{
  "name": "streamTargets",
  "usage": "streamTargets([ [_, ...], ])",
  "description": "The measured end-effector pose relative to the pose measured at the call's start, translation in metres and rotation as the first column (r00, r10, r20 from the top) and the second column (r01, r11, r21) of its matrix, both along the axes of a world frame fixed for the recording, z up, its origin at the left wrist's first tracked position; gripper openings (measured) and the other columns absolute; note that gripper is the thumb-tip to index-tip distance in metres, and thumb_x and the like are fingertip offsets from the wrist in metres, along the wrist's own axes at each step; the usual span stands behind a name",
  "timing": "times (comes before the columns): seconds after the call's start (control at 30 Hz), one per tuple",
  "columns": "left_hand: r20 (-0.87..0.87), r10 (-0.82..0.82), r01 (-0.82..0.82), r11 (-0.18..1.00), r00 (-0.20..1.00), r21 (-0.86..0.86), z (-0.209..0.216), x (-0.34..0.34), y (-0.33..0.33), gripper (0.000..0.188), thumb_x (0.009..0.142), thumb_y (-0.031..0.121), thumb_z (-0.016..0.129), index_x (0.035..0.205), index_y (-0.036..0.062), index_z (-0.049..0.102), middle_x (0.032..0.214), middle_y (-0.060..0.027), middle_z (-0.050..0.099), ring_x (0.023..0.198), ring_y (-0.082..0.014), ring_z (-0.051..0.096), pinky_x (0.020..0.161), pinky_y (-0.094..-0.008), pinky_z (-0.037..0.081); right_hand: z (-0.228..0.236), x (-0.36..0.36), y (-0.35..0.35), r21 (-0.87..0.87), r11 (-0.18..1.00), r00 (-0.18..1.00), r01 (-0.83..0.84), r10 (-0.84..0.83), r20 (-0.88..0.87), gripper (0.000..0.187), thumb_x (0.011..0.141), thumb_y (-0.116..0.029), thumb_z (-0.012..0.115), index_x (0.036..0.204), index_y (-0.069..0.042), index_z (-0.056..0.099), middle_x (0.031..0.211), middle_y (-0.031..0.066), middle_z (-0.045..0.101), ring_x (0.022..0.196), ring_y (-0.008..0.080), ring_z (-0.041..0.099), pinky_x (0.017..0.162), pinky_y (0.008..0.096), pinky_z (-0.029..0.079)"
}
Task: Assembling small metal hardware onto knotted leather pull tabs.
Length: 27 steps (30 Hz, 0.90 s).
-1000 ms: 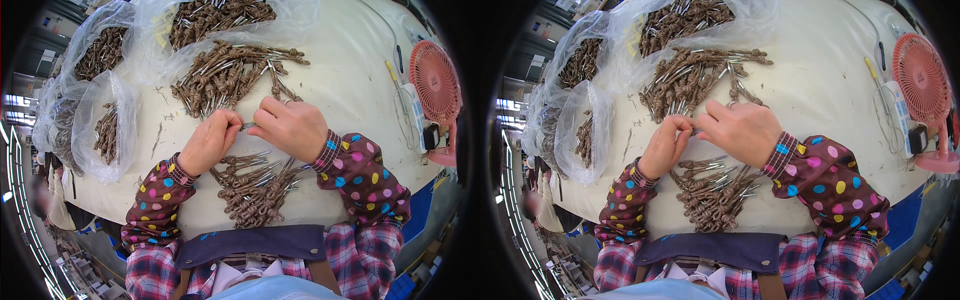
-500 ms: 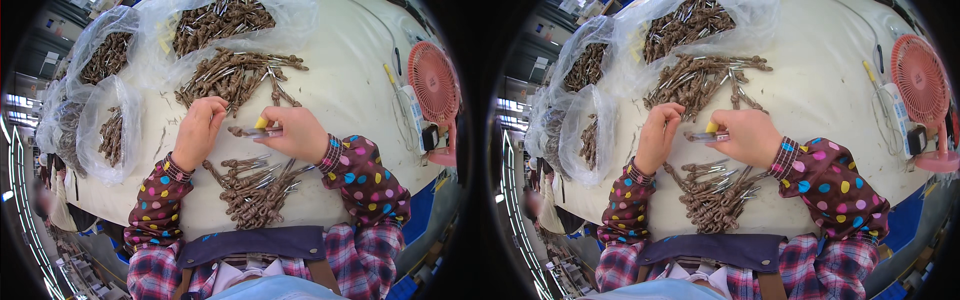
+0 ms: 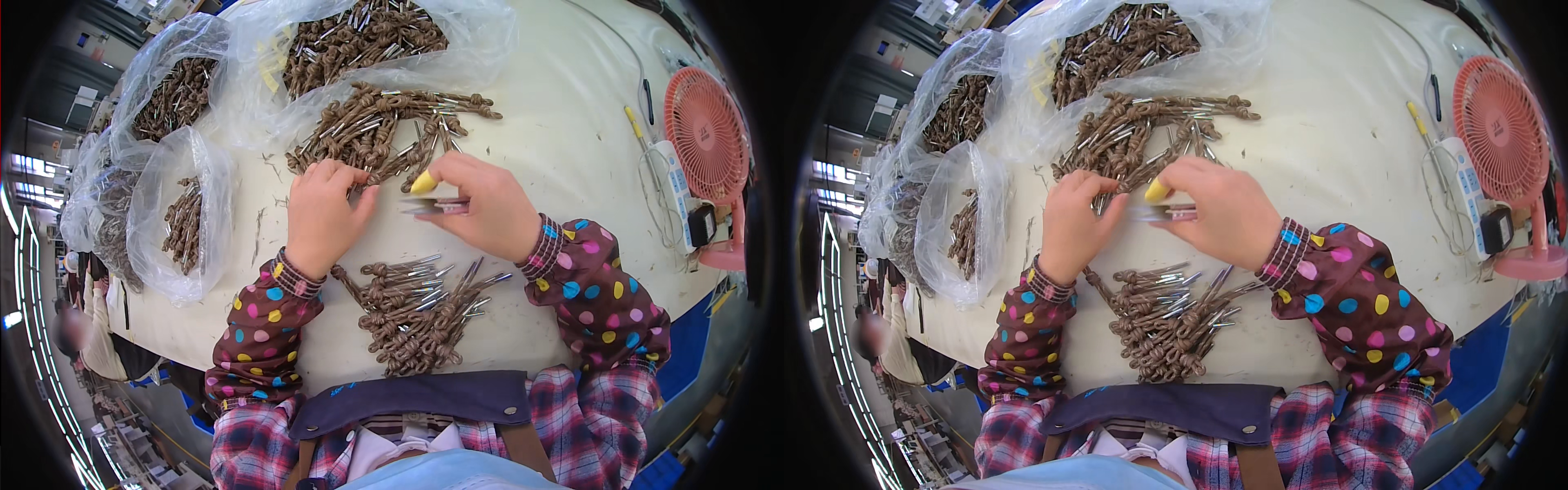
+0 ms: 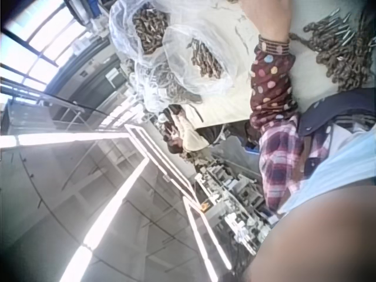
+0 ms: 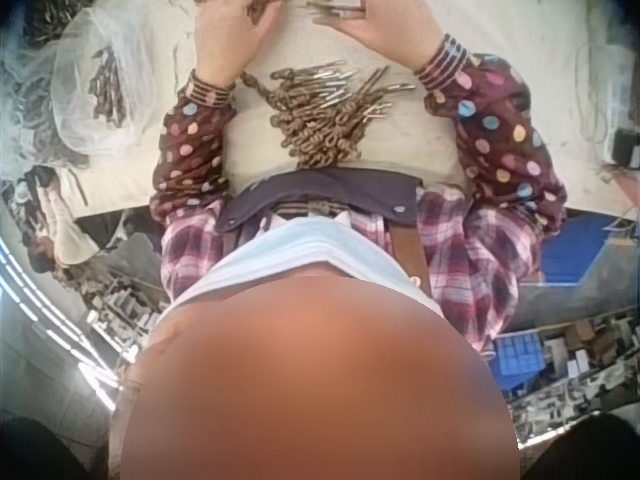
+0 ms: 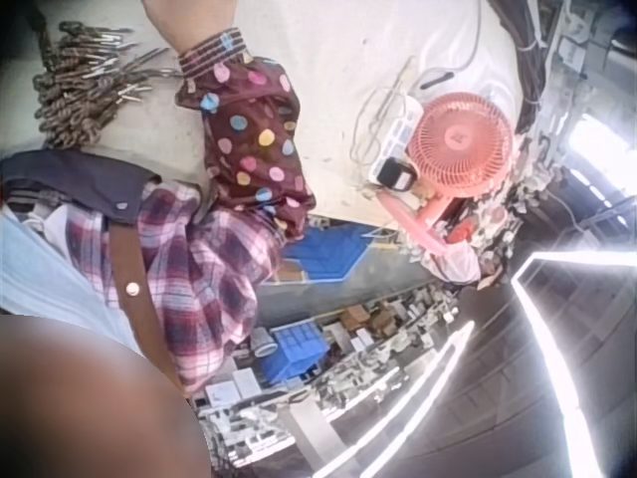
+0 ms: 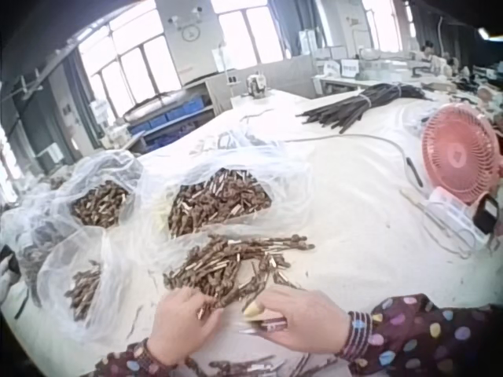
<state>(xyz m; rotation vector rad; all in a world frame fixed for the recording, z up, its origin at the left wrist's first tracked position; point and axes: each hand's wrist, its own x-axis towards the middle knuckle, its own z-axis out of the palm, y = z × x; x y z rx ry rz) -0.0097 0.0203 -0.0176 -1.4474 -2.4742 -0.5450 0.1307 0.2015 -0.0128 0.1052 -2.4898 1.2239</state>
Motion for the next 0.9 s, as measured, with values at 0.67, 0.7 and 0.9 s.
streamTargets([
  [0.67, 0.35, -0.214, 0.155, 0.97, 0.912, 0.19, 0.016, 0.02, 0.0, 0.02, 0.079, 0.012, 0.071, 0.098, 0.0067, 0.069, 0.087, -0.0086, 0.065, 0.082, -0.0268, 0.061, 0.073, -0.0353, 0.046, -0.005, 0.002, -0.007, 0.023, 0.984, 0.984, 0.179, -0.179, -0.015, 0.016, 0.077, -0.011, 0.073, 0.09, -0.004, 0.067, 0.071, 0.0097, 0.063, 0.059, 0.018, 0.058, 0.056, 0.0274, 0.047],
  [0.7, 0.368, -0.229, 0.152, 0.962, 0.901, 0.226, 0.013, 0.019, 0.0, 0.016, 0.08, 0.011, 0.07, 0.096, 0.006, 0.068, 0.084, -0.0081, 0.065, 0.079, -0.0267, 0.061, 0.071, -0.0354, 0.046, -0.005, 0.002, -0.008, 0.023, 0.984, 0.984, 0.178, -0.178, -0.015, 0.016, 0.077, -0.011, 0.073, 0.09, -0.004, 0.067, 0.071, 0.0097, 0.063, 0.059, 0.018, 0.058, 0.056, 0.0274, 0.047],
  [0.9, 0.625, -0.178, 0.005, 0.963, 0.76, 0.268, 0.007, 0.023, 0.001, 0.011, 0.091, 0.012, 0.06, 0.092, 0.0017, 0.063, 0.079, -0.0076, 0.065, 0.072, -0.0174, 0.06, 0.068, -0.0292, 0.048, -0.003, 0.003, -0.012, -0.092, 0.973, 0.977, 0.213, -0.212, 0.018, 0.016, 0.077, -0.01, 0.073, 0.091, -0.003, 0.069, 0.074, 0.0108, 0.064, 0.057, 0.0175, 0.058, 0.054, 0.0279, 0.047],
])
